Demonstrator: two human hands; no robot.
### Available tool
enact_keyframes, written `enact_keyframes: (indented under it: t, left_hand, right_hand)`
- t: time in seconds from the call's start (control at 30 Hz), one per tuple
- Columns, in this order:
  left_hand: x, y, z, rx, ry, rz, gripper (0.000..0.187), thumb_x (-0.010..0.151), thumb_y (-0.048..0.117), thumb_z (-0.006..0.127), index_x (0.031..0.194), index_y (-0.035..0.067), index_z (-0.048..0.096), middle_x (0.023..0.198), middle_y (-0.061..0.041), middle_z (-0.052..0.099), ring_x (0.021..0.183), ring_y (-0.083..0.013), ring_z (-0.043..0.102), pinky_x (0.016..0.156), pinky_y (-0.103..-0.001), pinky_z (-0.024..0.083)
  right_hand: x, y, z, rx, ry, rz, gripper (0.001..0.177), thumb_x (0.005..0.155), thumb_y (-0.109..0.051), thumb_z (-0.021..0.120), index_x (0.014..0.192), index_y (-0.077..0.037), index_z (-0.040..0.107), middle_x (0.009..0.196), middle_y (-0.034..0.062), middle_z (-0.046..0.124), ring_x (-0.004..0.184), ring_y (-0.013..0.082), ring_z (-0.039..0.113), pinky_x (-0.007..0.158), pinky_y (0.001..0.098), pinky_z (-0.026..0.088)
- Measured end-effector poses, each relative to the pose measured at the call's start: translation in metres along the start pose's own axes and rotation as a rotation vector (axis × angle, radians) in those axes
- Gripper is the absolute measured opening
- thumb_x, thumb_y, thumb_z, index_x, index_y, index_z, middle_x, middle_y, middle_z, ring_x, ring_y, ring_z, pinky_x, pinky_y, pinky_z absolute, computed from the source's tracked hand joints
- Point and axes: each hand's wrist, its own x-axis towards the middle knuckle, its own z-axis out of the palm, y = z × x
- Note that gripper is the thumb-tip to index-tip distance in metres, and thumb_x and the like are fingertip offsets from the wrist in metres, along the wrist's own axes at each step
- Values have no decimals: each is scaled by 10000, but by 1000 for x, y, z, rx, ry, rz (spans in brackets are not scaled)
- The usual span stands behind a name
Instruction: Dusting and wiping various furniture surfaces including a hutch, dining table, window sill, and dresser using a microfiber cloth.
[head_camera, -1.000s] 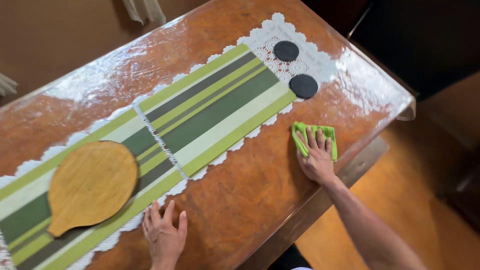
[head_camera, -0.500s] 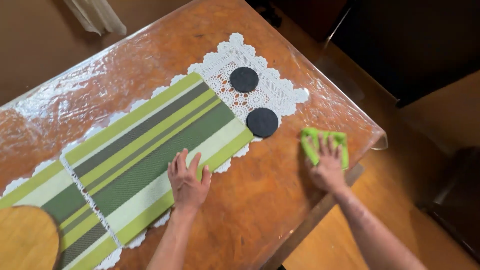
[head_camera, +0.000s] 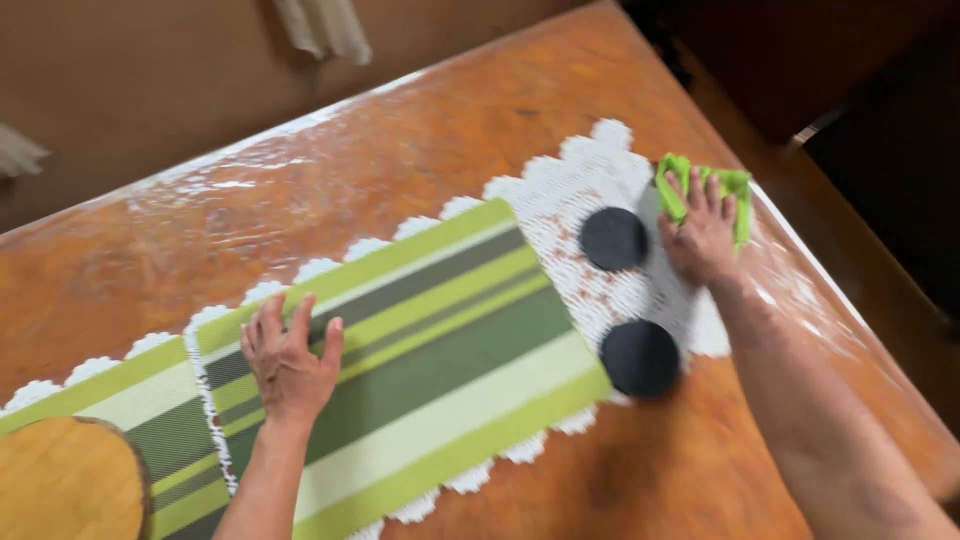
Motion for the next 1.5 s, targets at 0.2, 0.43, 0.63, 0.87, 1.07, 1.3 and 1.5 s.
enact_keyframes:
  t: [0.2,0.43,0.63,0.87,1.07,1.3,1.5]
  left_hand:
    - [11,-10,6,40,-88,-76,458,884,410,686,1233,115,725,1376,-186,555,1350,-399,485,1180,-633,300]
    - [14,-18,10,8,-113,-101,473,905,454,646,1240,128,712,1411,-215,534,1381,-408,445,1197,-643,237]
    - [13,-19,5,-33,-120,-102,476,921,445,639,1263,121,708,1441,-210,519,1395,-406,430,1203,-640,215]
    - [7,-18,2,-90,-73,-110,427,924,360,649,1263,104,703,1441,-191,527,1391,-400,436,1198,-649,230]
    - [-11,-41,-12,-247,30,-123,415,875,282,707,1247,98,706,1408,-211,560,1360,-406,475,1185,-634,264]
    - [-104,-202,-157,-130,204,-171,347,890,235,739,1205,90,719,1360,-190,619,1287,-395,558,1131,-536,410]
    - [-186,-407,-225,69,108,-388,354,896,250,730,1212,91,725,1365,-216,599,1254,-433,544,1086,-509,425]
  right_hand:
    - [171,-4,57,-49,16,-87,698,1032,-448,419,1680,-232,277,1708,240,210,1540,521,168,1182,726,106]
    - [305,-166,151,-53,116,-342,687,1085,-485,486,1671,-154,350,1668,310,293,1502,569,258,1151,727,208]
    - [180,-454,159,266,-140,-510,931,952,-566,579,1620,0,260,1622,330,271,1458,488,267,1209,572,196]
    - [86,-410,82,235,-302,-1006,717,953,-379,549,1626,-252,335,1704,161,214,1584,353,141,1262,514,91]
    - [148,-258,62,304,-283,-338,798,883,-408,623,1559,-134,300,1602,280,335,1437,498,347,1181,569,298]
    - [160,-273,102,-58,-257,-376,743,973,-500,368,1677,-325,207,1721,219,147,1531,508,166,1214,622,188]
    - [125,-437,138,-9,-278,-335,770,951,-538,400,1656,-331,169,1726,169,74,1565,460,61,1221,639,92]
